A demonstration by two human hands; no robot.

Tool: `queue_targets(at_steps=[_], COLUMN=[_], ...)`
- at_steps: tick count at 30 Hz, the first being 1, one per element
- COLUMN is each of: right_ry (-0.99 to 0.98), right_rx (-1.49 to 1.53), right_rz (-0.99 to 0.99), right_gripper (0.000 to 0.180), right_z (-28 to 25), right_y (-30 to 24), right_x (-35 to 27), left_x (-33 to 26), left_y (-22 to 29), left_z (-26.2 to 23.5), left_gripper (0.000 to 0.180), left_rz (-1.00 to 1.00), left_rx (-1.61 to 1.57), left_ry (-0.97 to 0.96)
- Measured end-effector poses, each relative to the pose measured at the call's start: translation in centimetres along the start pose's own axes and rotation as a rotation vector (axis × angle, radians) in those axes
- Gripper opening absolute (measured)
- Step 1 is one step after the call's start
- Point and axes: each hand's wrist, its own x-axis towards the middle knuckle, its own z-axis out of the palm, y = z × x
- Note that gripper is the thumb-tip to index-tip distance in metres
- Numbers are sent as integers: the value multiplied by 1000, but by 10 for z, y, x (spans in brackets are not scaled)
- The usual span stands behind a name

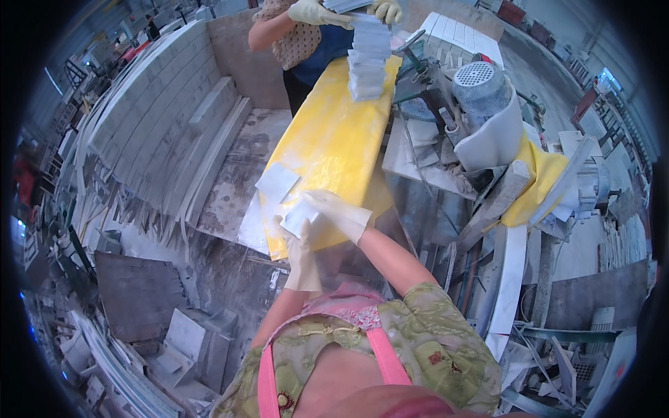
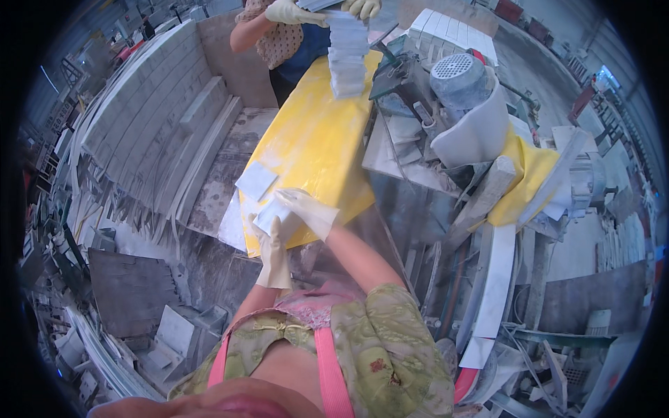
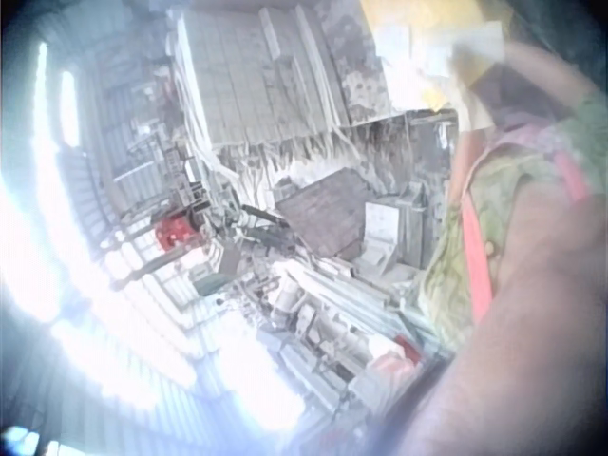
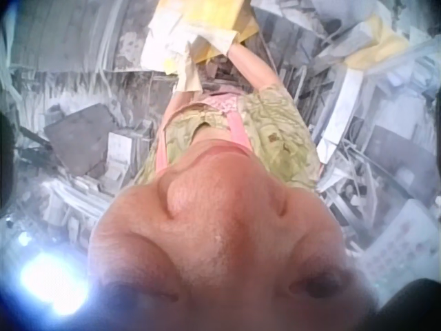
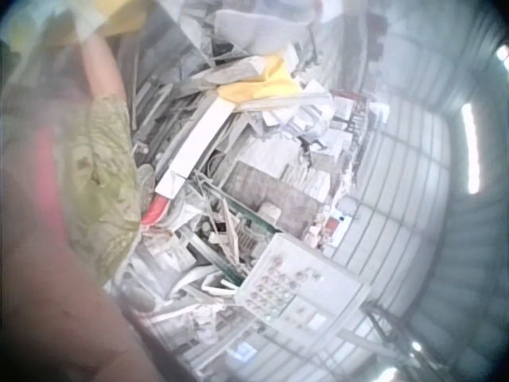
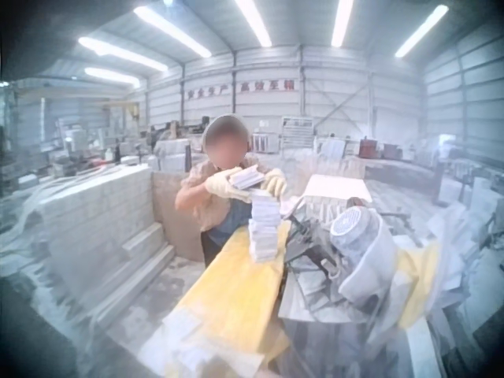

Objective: The person repeatedly picks up small white rectangular tiles, wipes them on a yellow board, and stacks them on a nearby rack. The person also places a white plastic basket on the rack and continues stacking tiles.

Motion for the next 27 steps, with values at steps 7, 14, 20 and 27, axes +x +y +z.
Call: queue_targets(at_steps=[7, 14, 20, 27], right_ry=[105, 125, 161, 401], right_rx=[167, 180, -258, -126], right_rz=[-17, 89, -115, -46], right_gripper=[60, 61, 58, 55], right_z=[2, 2, 2, 11], right_y=[-31, -60, -17, -15], right_x=[-37, -64, -29, -33], left_x=[8, 52, 58, 61], left_y=[4, 101, 116, 110], left_z=[-15, -8, 28, 22], left_gripper=[106, 117, 90, 76], left_rz=[5, 201, 60, 56], left_rx=[66, 1180, 1376, 1346], left_ry=[-223, -538, -634, -618])
